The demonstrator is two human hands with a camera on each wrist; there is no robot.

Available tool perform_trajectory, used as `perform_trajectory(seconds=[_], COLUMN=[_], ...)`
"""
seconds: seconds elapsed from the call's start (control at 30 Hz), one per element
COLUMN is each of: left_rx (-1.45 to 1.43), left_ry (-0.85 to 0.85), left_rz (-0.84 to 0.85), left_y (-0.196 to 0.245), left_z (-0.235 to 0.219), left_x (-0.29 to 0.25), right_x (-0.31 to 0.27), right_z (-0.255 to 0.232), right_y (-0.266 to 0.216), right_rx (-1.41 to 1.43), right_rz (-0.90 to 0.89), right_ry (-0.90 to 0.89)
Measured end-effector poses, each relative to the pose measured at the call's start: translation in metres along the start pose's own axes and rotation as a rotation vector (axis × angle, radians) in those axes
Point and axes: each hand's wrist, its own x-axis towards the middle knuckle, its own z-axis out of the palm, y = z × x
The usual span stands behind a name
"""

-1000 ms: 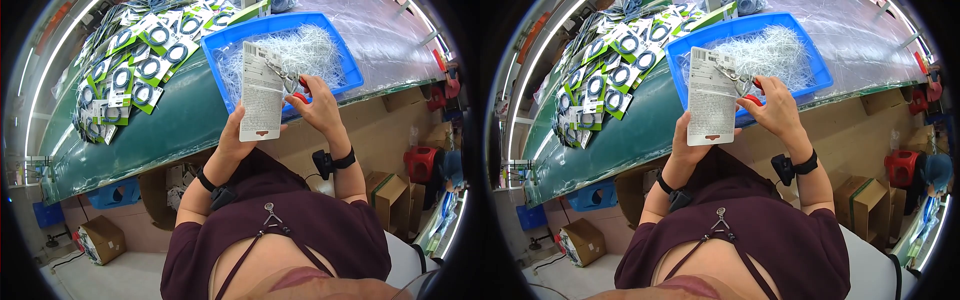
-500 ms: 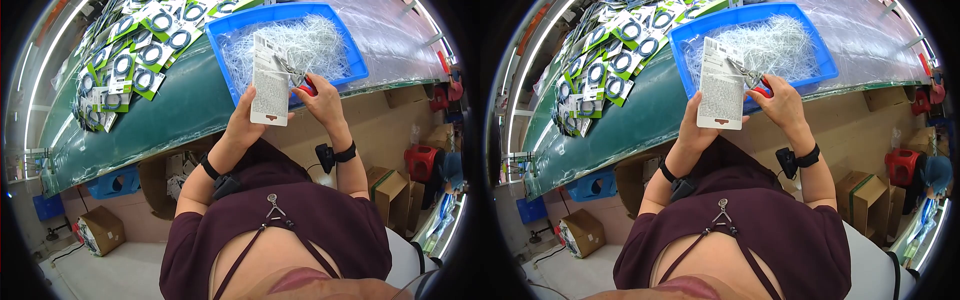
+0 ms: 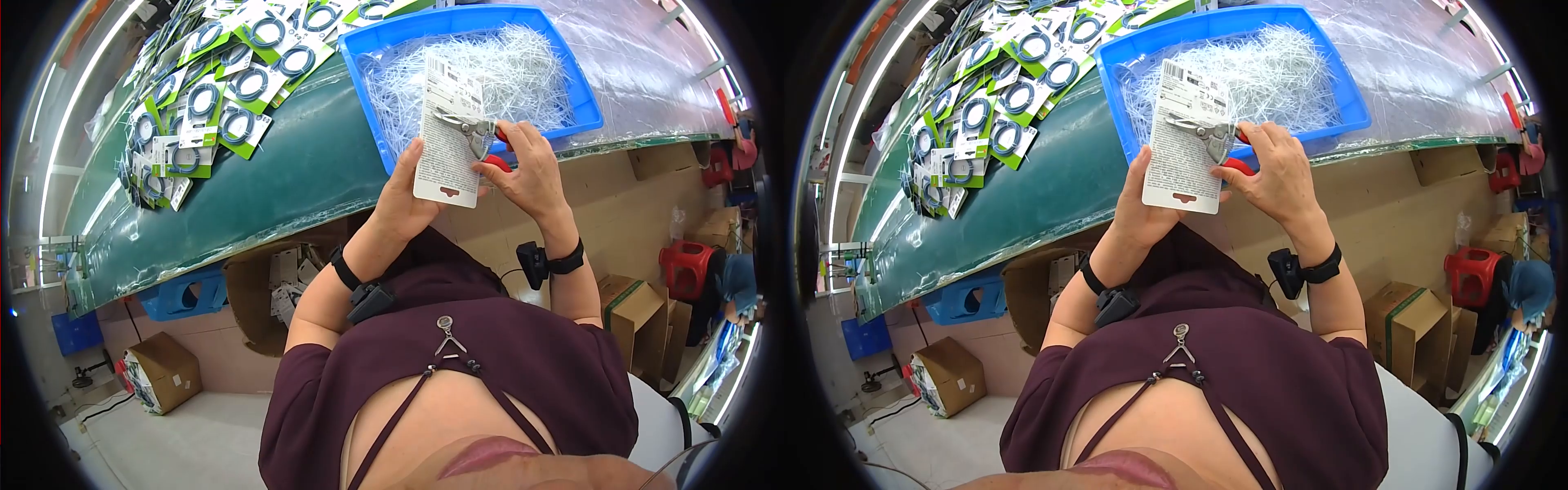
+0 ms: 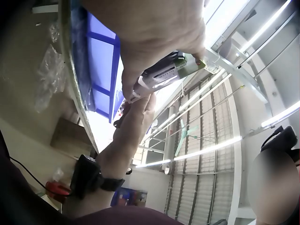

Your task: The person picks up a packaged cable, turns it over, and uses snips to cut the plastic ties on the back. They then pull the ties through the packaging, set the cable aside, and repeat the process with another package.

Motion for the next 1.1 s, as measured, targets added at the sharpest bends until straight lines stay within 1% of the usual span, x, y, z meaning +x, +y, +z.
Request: perform_trajectory(seconds=[0.17,0.27,0.4,0.43,0.5,0.53,0.63,0.67,0.77,0.83,0.93,0.97,1.03,1.07,1.1], left_rx=[-0.048,0.187,0.266,0.269,0.783,1.037,1.05,1.056,1.076,1.089,0.321,0.322,0.5,0.587,0.587], left_ry=[0.056,0.036,0.032,0.03,0.171,0.242,0.229,0.229,0.246,0.262,0.133,0.141,0.15,0.149,0.148], left_rz=[-0.016,-0.008,0.03,0.036,0.242,0.343,0.383,0.402,0.484,0.519,-0.052,-0.038,0.217,0.342,0.347], left_y=[-0.004,-0.003,0.01,0.012,0.014,0.014,0.007,0.005,0.006,0.012,0.022,0.022,0.012,0.01,0.012], left_z=[-0.009,-0.02,-0.016,-0.015,-0.013,-0.011,0.001,0.007,0.019,0.014,-0.014,-0.014,-0.01,-0.01,-0.009], left_x=[0.001,0.005,0.01,0.01,0.013,0.014,0.015,0.013,0.007,0.005,0.001,-0.001,0.0,0.0,0.0], right_x=[-0.004,-0.011,-0.023,-0.026,-0.027,-0.023,-0.008,-0.005,0.005,0.002,-0.002,-0.001,0.001,0.0,-0.001], right_z=[0.003,0.005,0.013,0.011,0.007,0.004,0.002,0.002,0.004,0.004,0.003,0.003,0.002,0.0,-0.006], right_y=[-0.003,-0.004,0.005,0.007,0.013,0.008,-0.018,-0.022,-0.027,-0.023,-0.015,-0.012,-0.012,-0.012,-0.016], right_rx=[0.112,0.175,0.274,0.451,0.798,0.794,1.196,1.19,1.411,1.422,1.444,1.073,0.332,0.333,0.271], right_rz=[0.081,0.126,0.13,0.238,0.454,0.452,0.423,0.432,0.504,0.511,0.529,0.417,0.186,0.182,0.174], right_ry=[-0.011,-0.025,0.038,-0.031,-0.169,-0.164,0.07,0.085,0.113,0.088,0.004,0.057,0.164,0.163,0.147])
